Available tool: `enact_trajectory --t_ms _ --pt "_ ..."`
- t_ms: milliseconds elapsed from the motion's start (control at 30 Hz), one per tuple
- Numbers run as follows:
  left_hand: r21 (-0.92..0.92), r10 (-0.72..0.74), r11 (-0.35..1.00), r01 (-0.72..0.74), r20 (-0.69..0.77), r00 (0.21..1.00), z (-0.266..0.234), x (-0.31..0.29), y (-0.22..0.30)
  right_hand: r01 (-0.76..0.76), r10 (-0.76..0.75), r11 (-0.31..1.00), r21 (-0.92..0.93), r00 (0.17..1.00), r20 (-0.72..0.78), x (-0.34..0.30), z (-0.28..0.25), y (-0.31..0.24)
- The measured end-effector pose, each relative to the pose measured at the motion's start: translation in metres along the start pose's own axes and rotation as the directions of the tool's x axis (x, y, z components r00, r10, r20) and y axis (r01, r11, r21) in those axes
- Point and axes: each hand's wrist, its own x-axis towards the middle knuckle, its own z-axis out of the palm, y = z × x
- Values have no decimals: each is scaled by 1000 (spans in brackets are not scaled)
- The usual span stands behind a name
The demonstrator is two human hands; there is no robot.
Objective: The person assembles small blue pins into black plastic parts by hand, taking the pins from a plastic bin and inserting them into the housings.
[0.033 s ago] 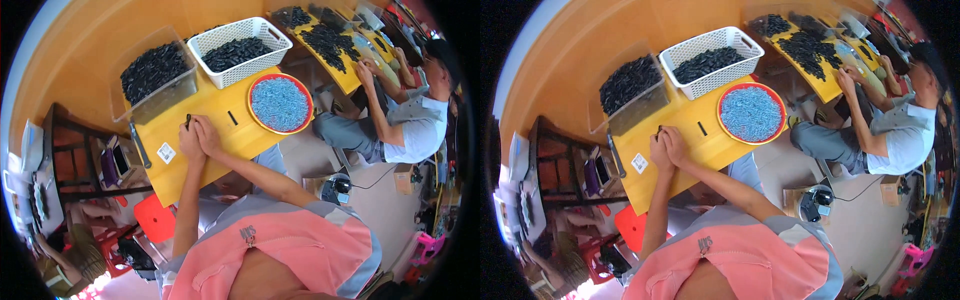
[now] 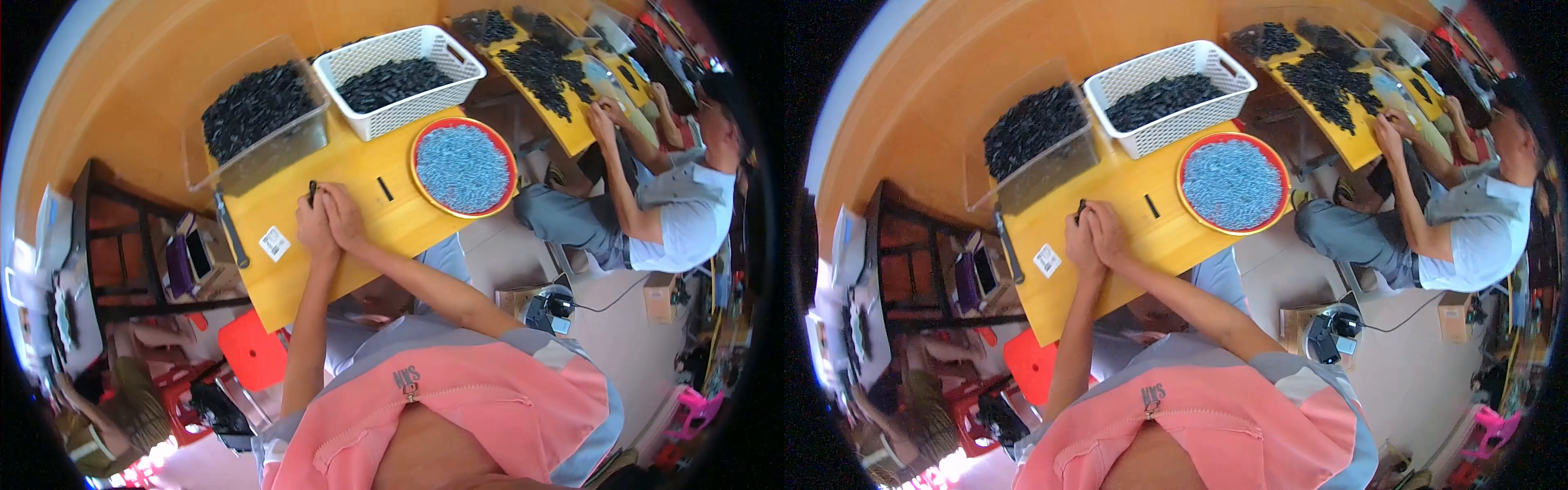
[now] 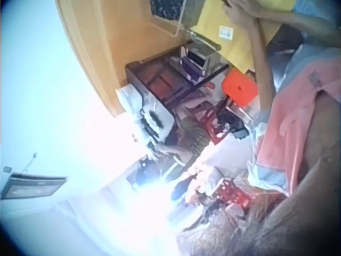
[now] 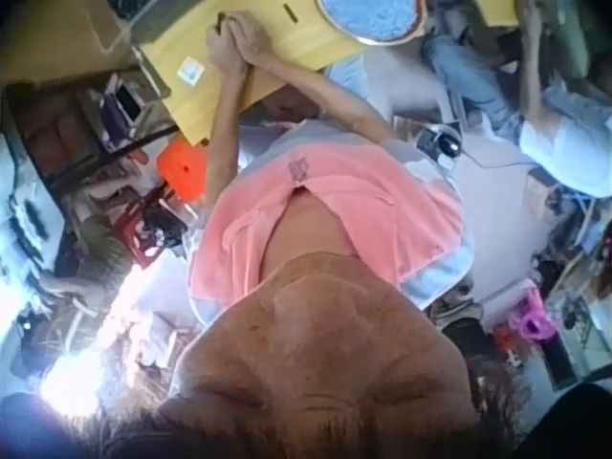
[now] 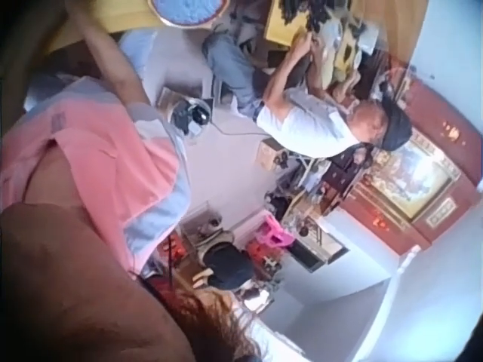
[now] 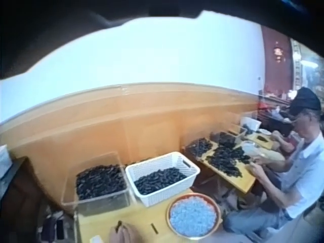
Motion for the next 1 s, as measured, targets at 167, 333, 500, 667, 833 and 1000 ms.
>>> enact_trajectory --t_ms 167,333,500,667,833,1000 --pt "-10 23 1000 -24 -14 1000 -2 2 6 20 -20 999 27 1000 -10 3 -2 0" --pt "-36 36 999 -39 -73 997 -11 -3 7 0 -1 999 45 1000 2 2 -1 0" --pt "-80 85 993 -91 -81 993 -12 -6 4 -9 9 999 45 1000 -1 1 -2 2" --pt "-148 89 983 -109 -132 987 -13 -11 5 -18 17 999 35 1000 9 3 -5 0" --pt "-222 88 968 -113 -121 989 -14 -14 3 -44 45 997 65 999 -6 3 -6 -2" --pt "-277 150 944 -179 -123 981 -24 -20 3 -107 116 973 204 993 -33 -1 -11 12"
